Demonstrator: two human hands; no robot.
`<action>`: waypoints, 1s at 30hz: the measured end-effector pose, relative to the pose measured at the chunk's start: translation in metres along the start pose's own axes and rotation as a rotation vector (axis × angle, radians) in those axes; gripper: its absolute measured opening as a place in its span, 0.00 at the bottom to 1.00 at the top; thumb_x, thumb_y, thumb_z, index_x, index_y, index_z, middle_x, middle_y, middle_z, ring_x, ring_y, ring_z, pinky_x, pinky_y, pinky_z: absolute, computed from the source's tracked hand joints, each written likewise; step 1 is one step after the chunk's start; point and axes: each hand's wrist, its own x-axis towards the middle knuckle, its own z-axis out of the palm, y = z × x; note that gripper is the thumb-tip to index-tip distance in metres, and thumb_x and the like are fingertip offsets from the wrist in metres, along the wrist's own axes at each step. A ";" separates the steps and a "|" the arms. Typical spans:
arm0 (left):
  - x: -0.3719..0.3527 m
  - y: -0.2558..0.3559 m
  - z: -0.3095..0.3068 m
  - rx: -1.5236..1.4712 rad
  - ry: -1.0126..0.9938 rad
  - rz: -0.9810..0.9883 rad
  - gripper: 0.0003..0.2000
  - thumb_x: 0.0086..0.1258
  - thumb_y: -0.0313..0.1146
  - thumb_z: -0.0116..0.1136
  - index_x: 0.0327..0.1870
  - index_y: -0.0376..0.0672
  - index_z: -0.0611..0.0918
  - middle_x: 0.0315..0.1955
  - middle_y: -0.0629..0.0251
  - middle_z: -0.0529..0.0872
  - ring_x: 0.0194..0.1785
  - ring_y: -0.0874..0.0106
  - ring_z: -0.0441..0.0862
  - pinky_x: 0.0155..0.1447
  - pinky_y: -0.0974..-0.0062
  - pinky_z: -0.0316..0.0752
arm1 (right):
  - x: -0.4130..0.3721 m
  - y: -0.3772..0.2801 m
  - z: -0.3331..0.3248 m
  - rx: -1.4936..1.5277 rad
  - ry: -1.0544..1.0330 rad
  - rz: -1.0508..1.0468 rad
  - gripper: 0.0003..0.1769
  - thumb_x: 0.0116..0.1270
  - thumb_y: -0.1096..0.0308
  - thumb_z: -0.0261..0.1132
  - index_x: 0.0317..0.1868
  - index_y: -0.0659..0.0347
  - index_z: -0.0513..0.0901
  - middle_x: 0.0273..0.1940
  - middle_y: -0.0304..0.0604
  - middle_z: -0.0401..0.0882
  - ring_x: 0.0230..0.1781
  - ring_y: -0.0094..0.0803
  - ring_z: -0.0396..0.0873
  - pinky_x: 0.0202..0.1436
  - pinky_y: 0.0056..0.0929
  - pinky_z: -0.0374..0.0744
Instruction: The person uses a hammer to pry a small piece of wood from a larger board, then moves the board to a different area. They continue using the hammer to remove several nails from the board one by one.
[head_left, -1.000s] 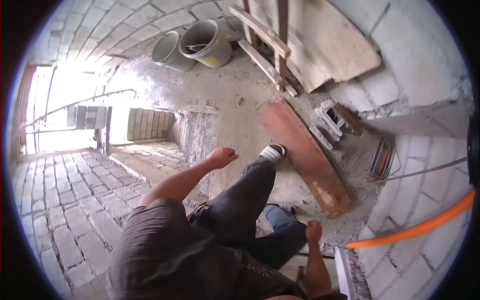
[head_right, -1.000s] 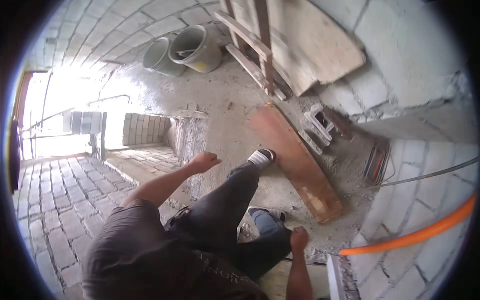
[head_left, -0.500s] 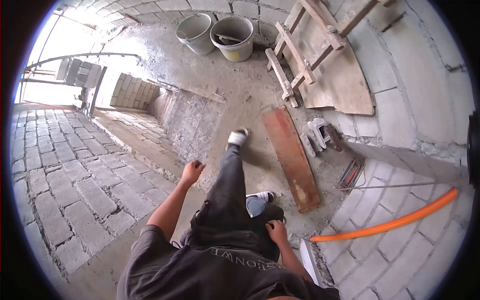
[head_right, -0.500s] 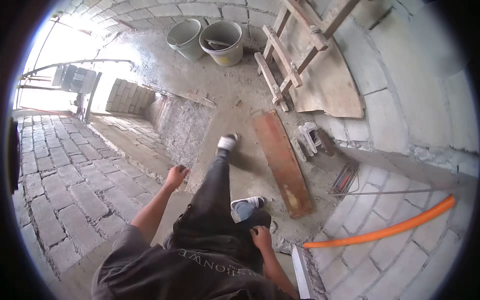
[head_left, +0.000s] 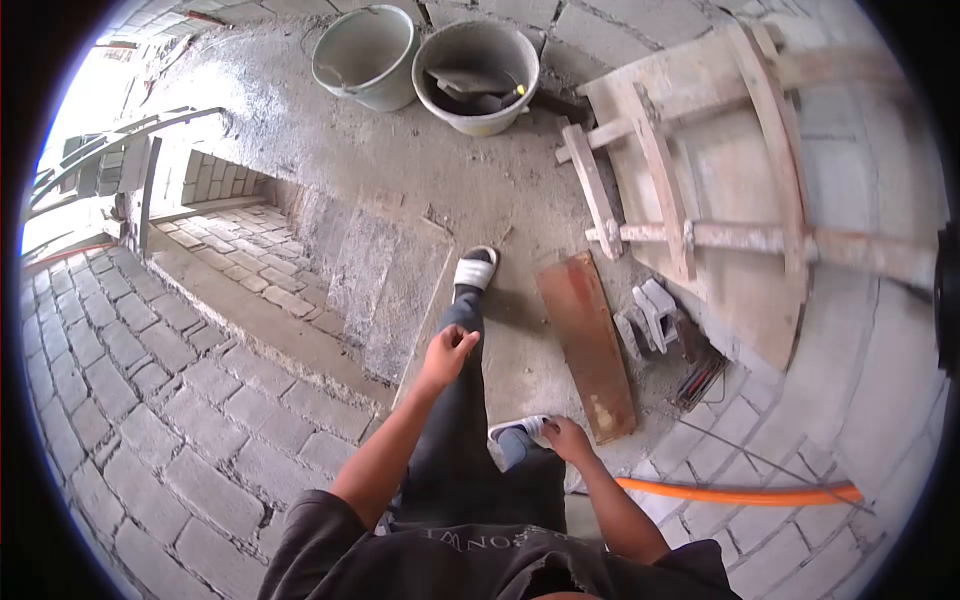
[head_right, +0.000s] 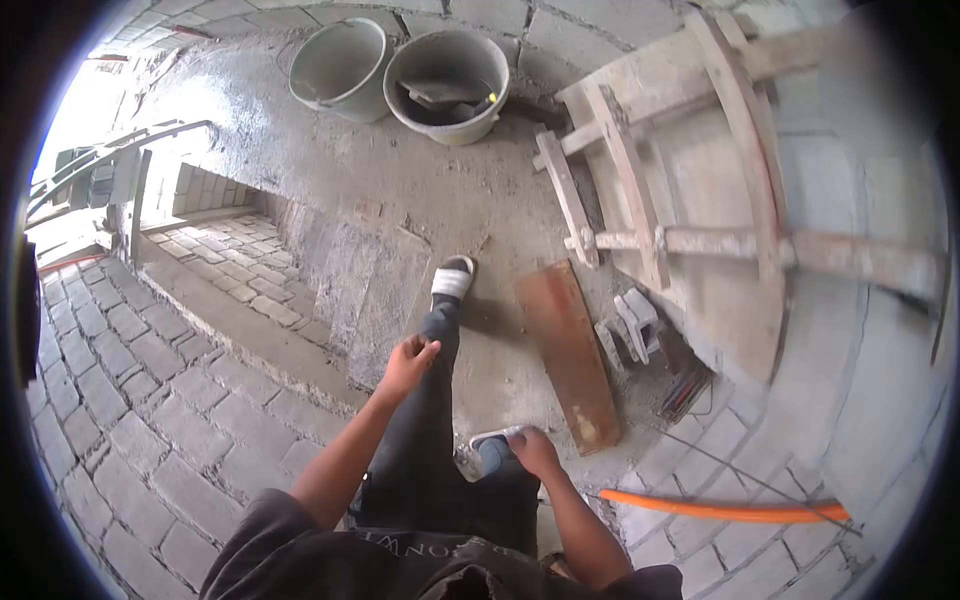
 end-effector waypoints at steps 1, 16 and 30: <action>0.016 0.006 -0.016 -0.001 -0.003 -0.001 0.15 0.75 0.41 0.63 0.33 0.38 0.80 0.22 0.70 0.79 0.27 0.80 0.73 0.33 0.76 0.70 | 0.020 -0.042 -0.017 0.050 -0.011 -0.002 0.19 0.71 0.53 0.66 0.46 0.64 0.84 0.41 0.55 0.87 0.45 0.49 0.86 0.50 0.40 0.81; 0.041 0.069 -0.015 0.140 0.034 -0.029 0.20 0.74 0.48 0.59 0.43 0.35 0.86 0.32 0.52 0.88 0.38 0.64 0.87 0.46 0.62 0.79 | 0.131 -0.105 -0.005 0.024 -0.110 -0.235 0.16 0.71 0.55 0.65 0.46 0.60 0.85 0.44 0.53 0.87 0.50 0.48 0.85 0.54 0.41 0.80; 0.135 0.037 0.109 0.262 -0.242 -0.033 0.20 0.73 0.49 0.57 0.39 0.36 0.84 0.34 0.48 0.88 0.43 0.51 0.86 0.49 0.56 0.77 | 0.186 0.108 -0.043 0.005 0.148 0.136 0.17 0.71 0.61 0.63 0.51 0.65 0.85 0.37 0.48 0.87 0.39 0.37 0.85 0.48 0.39 0.81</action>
